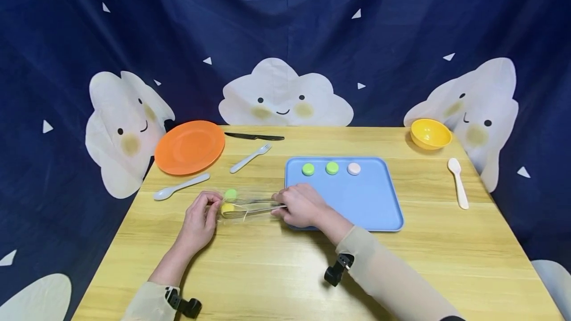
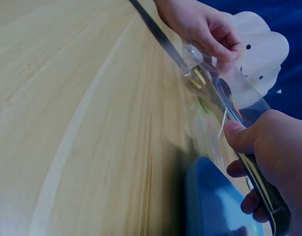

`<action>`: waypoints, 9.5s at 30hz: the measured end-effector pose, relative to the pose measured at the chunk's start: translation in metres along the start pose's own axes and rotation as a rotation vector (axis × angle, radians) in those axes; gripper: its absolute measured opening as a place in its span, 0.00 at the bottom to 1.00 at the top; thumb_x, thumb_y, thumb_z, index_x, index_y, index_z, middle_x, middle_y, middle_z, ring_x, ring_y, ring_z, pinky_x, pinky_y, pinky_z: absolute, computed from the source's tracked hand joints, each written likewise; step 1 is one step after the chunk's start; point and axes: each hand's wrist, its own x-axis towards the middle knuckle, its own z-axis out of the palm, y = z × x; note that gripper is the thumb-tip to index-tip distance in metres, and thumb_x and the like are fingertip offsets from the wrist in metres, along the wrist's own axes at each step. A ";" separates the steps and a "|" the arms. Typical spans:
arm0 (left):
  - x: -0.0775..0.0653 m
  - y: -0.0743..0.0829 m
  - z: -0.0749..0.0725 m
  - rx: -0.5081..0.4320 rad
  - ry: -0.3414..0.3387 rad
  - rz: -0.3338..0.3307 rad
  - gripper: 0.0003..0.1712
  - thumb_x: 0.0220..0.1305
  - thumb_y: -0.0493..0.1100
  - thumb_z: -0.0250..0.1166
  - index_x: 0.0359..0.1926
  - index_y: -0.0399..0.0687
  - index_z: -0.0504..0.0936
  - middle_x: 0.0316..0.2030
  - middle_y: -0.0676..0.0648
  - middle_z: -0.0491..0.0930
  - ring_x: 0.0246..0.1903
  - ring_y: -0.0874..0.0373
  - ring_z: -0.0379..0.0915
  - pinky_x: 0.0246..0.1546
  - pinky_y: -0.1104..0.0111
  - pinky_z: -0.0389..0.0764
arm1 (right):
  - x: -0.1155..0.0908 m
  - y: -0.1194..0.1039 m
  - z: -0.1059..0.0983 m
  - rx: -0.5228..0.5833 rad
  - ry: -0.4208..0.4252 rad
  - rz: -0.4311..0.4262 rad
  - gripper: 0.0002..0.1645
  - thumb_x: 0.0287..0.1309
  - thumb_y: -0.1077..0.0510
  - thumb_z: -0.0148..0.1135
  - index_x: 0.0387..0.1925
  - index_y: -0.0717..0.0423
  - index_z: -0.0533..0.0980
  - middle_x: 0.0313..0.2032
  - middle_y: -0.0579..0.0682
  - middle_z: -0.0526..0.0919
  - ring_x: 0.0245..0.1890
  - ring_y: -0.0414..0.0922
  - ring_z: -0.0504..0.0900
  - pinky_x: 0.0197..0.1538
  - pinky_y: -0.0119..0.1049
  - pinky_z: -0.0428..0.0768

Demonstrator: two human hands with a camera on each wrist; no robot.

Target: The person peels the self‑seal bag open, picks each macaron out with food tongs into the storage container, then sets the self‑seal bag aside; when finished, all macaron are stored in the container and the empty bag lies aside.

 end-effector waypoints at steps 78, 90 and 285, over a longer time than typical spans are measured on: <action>0.000 0.003 -0.001 0.043 -0.018 -0.004 0.09 0.70 0.23 0.64 0.42 0.38 0.78 0.44 0.44 0.82 0.44 0.51 0.81 0.51 0.80 0.76 | -0.191 0.087 -0.085 -0.043 0.149 0.313 0.20 0.62 0.43 0.75 0.48 0.52 0.86 0.34 0.43 0.86 0.22 0.36 0.72 0.22 0.36 0.67; 0.001 0.001 -0.001 0.033 -0.019 0.003 0.02 0.78 0.32 0.61 0.43 0.36 0.79 0.44 0.44 0.82 0.43 0.51 0.81 0.51 0.80 0.76 | -0.145 0.065 -0.067 -0.026 0.126 0.222 0.23 0.65 0.42 0.73 0.52 0.54 0.87 0.42 0.46 0.90 0.33 0.43 0.85 0.32 0.44 0.81; -0.001 0.011 -0.006 0.266 -0.531 -0.232 0.31 0.80 0.47 0.63 0.74 0.33 0.71 0.77 0.33 0.61 0.77 0.36 0.54 0.73 0.40 0.61 | -0.325 0.156 -0.061 0.059 0.389 0.834 0.32 0.65 0.51 0.75 0.53 0.74 0.74 0.35 0.73 0.81 0.38 0.73 0.80 0.40 0.68 0.74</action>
